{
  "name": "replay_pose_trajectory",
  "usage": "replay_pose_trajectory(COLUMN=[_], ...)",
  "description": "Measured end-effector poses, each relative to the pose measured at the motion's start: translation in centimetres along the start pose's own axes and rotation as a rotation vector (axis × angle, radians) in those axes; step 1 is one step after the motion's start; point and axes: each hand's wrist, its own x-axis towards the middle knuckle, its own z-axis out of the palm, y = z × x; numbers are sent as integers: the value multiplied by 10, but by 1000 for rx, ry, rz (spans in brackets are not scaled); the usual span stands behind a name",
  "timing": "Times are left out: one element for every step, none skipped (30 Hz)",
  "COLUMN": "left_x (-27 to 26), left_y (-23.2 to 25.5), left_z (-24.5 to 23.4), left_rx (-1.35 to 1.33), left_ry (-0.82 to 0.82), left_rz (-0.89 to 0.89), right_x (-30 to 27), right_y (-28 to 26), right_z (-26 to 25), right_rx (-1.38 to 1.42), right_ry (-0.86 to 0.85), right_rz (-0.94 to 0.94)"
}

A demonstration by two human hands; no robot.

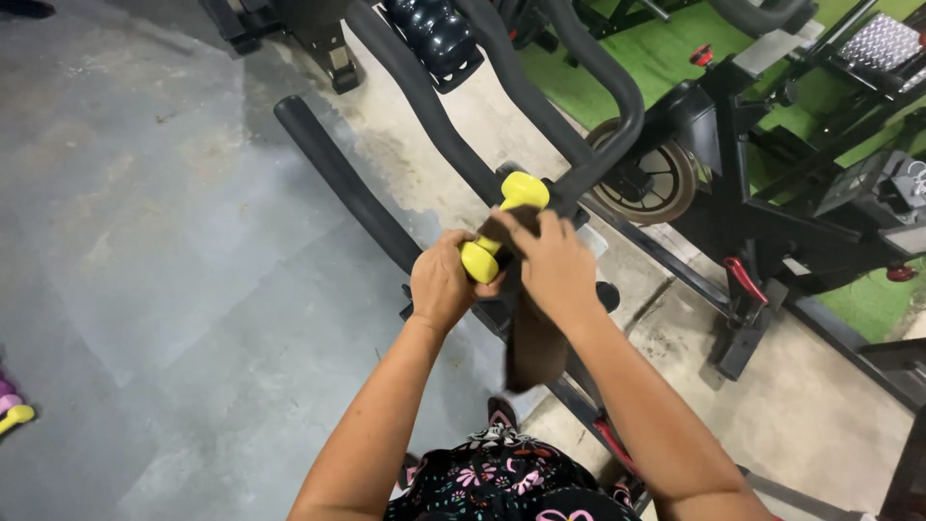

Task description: Wiping down gym equipment handles and weights with a cloth.

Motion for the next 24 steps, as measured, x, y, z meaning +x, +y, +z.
replay_pose_trajectory(left_x=[1,2,3,4,4,3,3,2,1,-1,-1,2,2,2,-1,-4,-1,2,2,2,-1,-3,-1,3], left_y=[1,2,2,3,3,1,-1,-3,-3,-3,-4,-5,-4,-4,-2,0,-1,-2,-2,-1,0,2,1,1], left_z=[-1,-2,-3,-4,-5,-4,-3,-2,-2,-1,0,0,-1,-1,-2,-2,-2,-1,-1,-2,-1,-1,-1,-2], left_rx=[5,11,14,9,5,10,2,-6,-2,2,6,9,27,45,44,50,62,66,70,73,73,69,68,71], left_ry=[-4,-8,-4,3,10,14,5,-4,-2,-22,-42,-41,-51,-61,-65,-83,-93,-87,-90,-93,-94,-82,-63,-56], left_rz=[-1,-3,-5,14,34,33,51,70,69,74,81,82,106,130,128,146,171,174,171,167,165,167,173,175], right_x=[5,11,12,13,12,10,8,7,6,6,7,10,11,11,11,11,16,23,26,29,28,27,31,31], right_y=[-1,-1,-3,-4,-4,-6,-8,-9,-9,-9,-8,-3,1,4,6,8,11,15,17,19,19,19,20,19], right_z=[-2,-4,-1,2,5,7,9,11,8,6,5,6,6,6,4,1,0,-2,-3,-4,-5,-6,-7,-2], right_rx=[-49,-97,-95,-58,-20,-18,54,126,128,133,138,140,66,-8,-7,-65,-125,-125,-144,-164,-163,-190,-219,-220], right_ry=[-8,-16,-16,-50,-83,-82,-117,-153,-152,-161,-169,-166,-138,-110,-113,-114,-106,-100,-100,-99,-102,-72,-34,-29], right_rz=[40,80,75,135,194,189,199,209,206,182,158,156,129,102,104,100,88,84,92,101,101,113,121,116])
